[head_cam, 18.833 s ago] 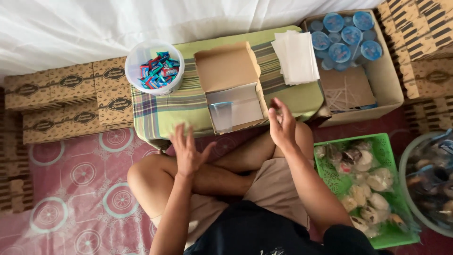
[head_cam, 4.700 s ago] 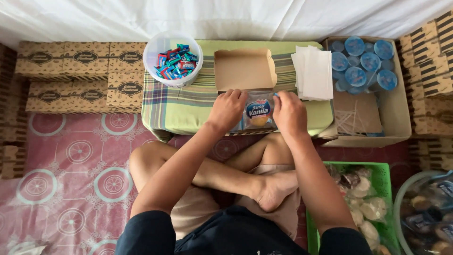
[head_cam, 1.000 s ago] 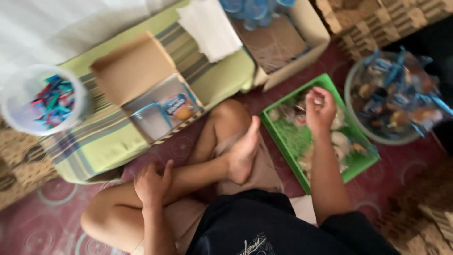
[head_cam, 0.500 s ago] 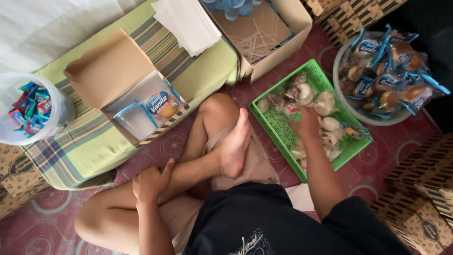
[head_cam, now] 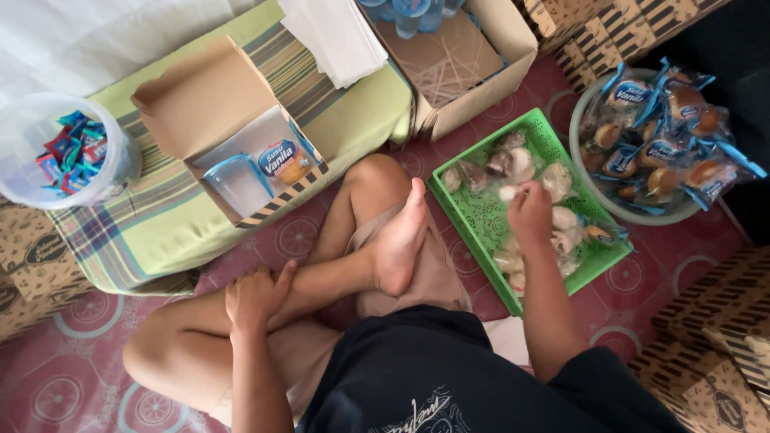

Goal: The person places small round pastries into clear plastic bags and then puts the bags into a cardboard box. The person also takes small blue packets and place them into the box.

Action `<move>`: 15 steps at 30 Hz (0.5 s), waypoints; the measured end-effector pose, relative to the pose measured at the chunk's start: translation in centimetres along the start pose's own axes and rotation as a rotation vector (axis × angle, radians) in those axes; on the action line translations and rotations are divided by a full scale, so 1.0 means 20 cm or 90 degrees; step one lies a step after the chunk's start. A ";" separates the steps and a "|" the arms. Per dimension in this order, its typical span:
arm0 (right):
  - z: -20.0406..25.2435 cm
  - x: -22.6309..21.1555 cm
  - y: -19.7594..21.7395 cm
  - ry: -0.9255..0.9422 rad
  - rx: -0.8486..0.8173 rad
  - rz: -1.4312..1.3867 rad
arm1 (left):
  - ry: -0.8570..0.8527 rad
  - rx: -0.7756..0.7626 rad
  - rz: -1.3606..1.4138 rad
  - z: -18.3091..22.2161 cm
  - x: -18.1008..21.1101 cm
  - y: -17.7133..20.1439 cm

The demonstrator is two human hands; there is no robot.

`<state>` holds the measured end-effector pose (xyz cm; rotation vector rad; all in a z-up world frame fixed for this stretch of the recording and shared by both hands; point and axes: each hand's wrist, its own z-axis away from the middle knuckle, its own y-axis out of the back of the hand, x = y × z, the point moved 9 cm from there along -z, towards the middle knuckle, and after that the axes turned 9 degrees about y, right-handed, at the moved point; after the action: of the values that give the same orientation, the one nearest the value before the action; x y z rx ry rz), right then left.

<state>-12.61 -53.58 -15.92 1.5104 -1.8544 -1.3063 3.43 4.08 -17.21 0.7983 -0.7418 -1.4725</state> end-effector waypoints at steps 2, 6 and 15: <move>-0.07 -0.05 0.14 -0.023 -0.024 -0.069 | 0.001 0.016 0.008 0.02 0.01 -0.01; -0.19 -0.24 0.37 -0.156 -0.112 -0.513 | -0.191 0.320 0.243 0.14 0.13 0.04; 0.01 -1.14 0.22 -0.215 -0.291 -1.103 | -0.450 0.117 1.056 0.83 0.45 0.32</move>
<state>-7.72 -32.63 -6.90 2.6466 0.2290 -2.3956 -7.00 -5.40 -3.21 -0.3660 -1.5206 -0.0776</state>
